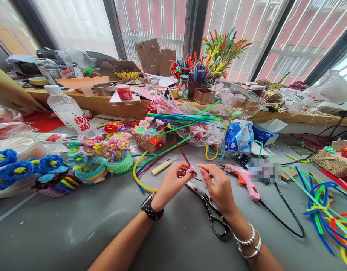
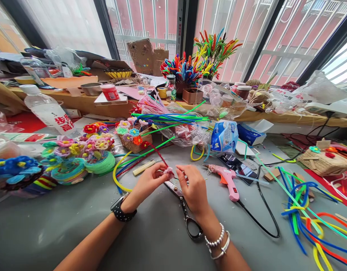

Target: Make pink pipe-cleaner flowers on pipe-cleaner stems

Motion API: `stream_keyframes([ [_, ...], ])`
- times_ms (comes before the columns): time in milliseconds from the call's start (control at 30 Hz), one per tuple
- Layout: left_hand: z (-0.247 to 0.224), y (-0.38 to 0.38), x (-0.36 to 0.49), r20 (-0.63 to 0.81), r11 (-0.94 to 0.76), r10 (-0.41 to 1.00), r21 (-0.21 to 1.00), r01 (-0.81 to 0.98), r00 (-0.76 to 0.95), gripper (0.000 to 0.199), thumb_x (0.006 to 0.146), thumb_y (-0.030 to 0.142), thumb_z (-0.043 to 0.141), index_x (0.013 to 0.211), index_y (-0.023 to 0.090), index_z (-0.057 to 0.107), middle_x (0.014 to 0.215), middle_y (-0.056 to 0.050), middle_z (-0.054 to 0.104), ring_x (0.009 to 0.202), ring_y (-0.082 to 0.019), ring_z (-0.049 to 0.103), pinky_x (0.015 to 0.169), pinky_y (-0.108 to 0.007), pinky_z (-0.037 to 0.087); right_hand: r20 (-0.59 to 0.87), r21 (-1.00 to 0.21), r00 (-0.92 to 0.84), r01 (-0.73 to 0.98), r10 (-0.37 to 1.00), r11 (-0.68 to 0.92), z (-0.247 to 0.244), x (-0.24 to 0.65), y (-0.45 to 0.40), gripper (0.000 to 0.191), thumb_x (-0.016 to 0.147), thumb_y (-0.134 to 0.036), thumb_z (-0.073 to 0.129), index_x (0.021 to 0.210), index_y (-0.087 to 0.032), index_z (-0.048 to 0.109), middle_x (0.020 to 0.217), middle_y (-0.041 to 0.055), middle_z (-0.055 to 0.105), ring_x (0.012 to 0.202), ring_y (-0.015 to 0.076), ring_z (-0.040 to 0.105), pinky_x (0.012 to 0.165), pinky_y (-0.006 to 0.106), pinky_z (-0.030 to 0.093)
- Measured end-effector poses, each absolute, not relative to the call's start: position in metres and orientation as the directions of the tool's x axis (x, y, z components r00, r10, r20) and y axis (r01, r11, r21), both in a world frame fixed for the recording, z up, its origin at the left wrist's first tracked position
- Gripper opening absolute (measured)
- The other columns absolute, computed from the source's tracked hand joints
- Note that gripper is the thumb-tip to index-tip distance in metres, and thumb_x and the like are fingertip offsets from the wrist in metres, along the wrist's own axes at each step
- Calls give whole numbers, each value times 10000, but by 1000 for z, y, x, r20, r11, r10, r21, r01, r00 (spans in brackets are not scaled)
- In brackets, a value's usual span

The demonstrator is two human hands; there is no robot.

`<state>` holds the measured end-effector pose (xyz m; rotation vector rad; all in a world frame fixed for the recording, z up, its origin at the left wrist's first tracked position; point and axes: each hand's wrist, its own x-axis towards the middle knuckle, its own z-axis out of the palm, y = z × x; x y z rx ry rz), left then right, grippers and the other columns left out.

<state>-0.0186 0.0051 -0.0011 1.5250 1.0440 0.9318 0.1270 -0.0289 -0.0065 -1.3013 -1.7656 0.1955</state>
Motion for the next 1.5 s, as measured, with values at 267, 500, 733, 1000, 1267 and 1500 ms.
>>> stream_keyframes([
  [267, -2, 2, -16, 94, -161, 924, 975, 156, 370, 182, 702, 291, 556, 779, 127, 572, 748, -52, 622, 685, -138, 578, 651, -254, 475, 564, -516, -91, 737, 821, 436, -8, 124, -31, 106, 805, -204, 506, 859, -173, 591, 779, 32, 612, 698, 149, 531, 617, 261, 422],
  [500, -1, 2, -16, 51, -120, 935, 977, 179, 351, 171, 692, 275, 561, 736, 111, 578, 713, -61, 624, 655, -142, 573, 631, -258, 468, 680, -186, -242, 856, 692, 483, -8, 120, -32, 146, 816, -130, 452, 774, -145, 591, 666, 53, 577, 656, 171, 493, 593, 273, 397],
  [733, -2, 2, -16, 115, -151, 935, 985, 83, 336, 189, 697, 282, 572, 811, 132, 561, 791, -56, 618, 728, -146, 582, 692, -269, 477, 673, -412, -82, 784, 736, 464, -10, 120, -32, 122, 816, -164, 476, 824, -169, 598, 720, 39, 599, 660, 149, 518, 598, 260, 424],
  [1000, -6, 0, -15, 152, -180, 950, 980, 81, 272, 184, 717, 287, 557, 814, 131, 554, 782, -55, 623, 710, -143, 596, 674, -263, 485, 721, -383, -47, 804, 691, 454, -12, 120, -32, 182, 797, -195, 508, 967, -164, 568, 833, 65, 599, 777, 177, 535, 684, 302, 441],
  [1267, -2, -4, -13, 150, -185, 953, 976, 115, 263, 154, 698, 252, 573, 772, 120, 600, 758, -69, 656, 696, -153, 615, 664, -263, 498, 749, -225, -160, 851, 643, 474, -11, 117, -32, 143, 815, -124, 450, 863, -141, 584, 744, 68, 604, 706, 167, 541, 659, 295, 446],
  [1500, -5, -3, -14, 275, -318, 930, 935, 158, 245, 166, 715, 238, 564, 811, 137, 655, 804, -76, 663, 735, -162, 611, 675, -258, 495, 797, -96, -185, 901, 574, 424, -11, 112, -36, 150, 809, -110, 451, 844, -129, 596, 676, 73, 599, 644, 174, 540, 601, 290, 436],
])
